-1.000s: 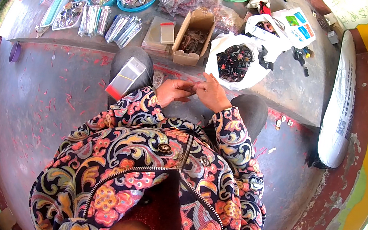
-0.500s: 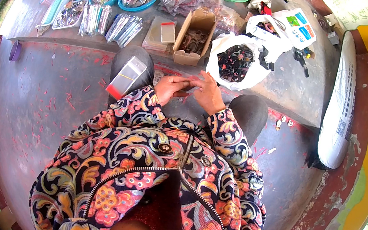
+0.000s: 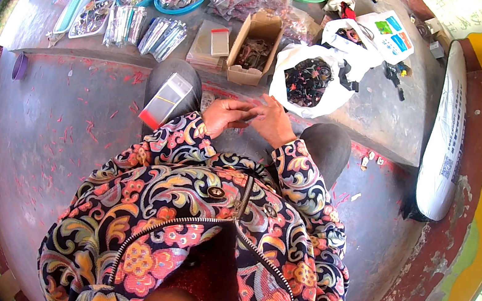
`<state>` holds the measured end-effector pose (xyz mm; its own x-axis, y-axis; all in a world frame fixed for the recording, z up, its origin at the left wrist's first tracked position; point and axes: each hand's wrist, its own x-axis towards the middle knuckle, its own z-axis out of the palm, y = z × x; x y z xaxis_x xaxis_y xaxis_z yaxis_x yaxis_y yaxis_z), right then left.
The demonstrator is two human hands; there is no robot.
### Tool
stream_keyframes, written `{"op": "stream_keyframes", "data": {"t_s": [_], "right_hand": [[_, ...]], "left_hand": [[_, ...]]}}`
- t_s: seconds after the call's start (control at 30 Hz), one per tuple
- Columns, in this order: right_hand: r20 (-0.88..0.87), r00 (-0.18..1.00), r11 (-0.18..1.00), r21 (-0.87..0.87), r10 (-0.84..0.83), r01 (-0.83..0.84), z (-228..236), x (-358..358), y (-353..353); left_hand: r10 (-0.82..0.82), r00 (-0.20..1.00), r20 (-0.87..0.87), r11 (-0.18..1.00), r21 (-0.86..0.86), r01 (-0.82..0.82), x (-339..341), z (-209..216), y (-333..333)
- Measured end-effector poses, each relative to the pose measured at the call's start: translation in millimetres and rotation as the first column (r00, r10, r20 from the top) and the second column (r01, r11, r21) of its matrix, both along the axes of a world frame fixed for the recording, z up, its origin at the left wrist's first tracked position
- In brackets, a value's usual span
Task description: The person sits on the floor and assembles small keychains by hand. They pick up small metal rings and charms, link them together, and place the finished items into a small plastic bag. The workspace is cluttered with various crafting supplies, including containers of parts and finished goods.
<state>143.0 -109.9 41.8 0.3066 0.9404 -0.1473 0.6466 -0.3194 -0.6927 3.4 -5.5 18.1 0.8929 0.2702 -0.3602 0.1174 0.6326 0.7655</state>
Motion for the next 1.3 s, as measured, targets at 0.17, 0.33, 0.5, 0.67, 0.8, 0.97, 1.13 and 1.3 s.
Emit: {"op": "stream_keyframes", "data": {"t_s": [0.17,0.33,0.5,0.67,0.8,0.97,1.13,1.3], "right_hand": [[-0.090,0.991,0.992,-0.073,0.096,-0.103,8,1,6],[-0.215,0.975,0.998,-0.012,-0.059,0.058,-16,2,3],[-0.135,0.980,0.971,0.171,-0.144,0.166,-3,-14,6],[-0.142,0.974,0.960,0.194,-0.178,0.204,-1,-22,6],[0.259,0.965,0.978,0.186,0.049,-0.100,-1,-9,3],[-0.125,0.975,0.968,0.149,-0.185,0.203,21,-13,6],[0.105,0.988,0.974,0.207,-0.113,0.089,6,-6,1],[0.175,0.983,0.984,0.177,-0.052,0.020,6,-6,3]], "left_hand": [[-0.012,1.000,-0.007,1.000,0.000,0.012,0,-12,0],[0.067,0.997,-0.033,0.997,-0.048,-0.068,2,-11,-1],[0.156,0.988,-0.021,0.985,-0.066,-0.157,1,-10,2],[0.159,0.987,-0.015,0.984,-0.078,-0.159,2,-11,2],[0.101,0.993,-0.059,0.993,0.075,-0.097,0,-8,-1],[0.189,0.980,-0.054,0.979,-0.073,-0.193,2,-16,4],[0.147,0.987,-0.065,0.989,-0.021,-0.148,3,-10,1],[0.053,0.997,-0.047,0.990,0.130,-0.047,0,-8,1]]}}
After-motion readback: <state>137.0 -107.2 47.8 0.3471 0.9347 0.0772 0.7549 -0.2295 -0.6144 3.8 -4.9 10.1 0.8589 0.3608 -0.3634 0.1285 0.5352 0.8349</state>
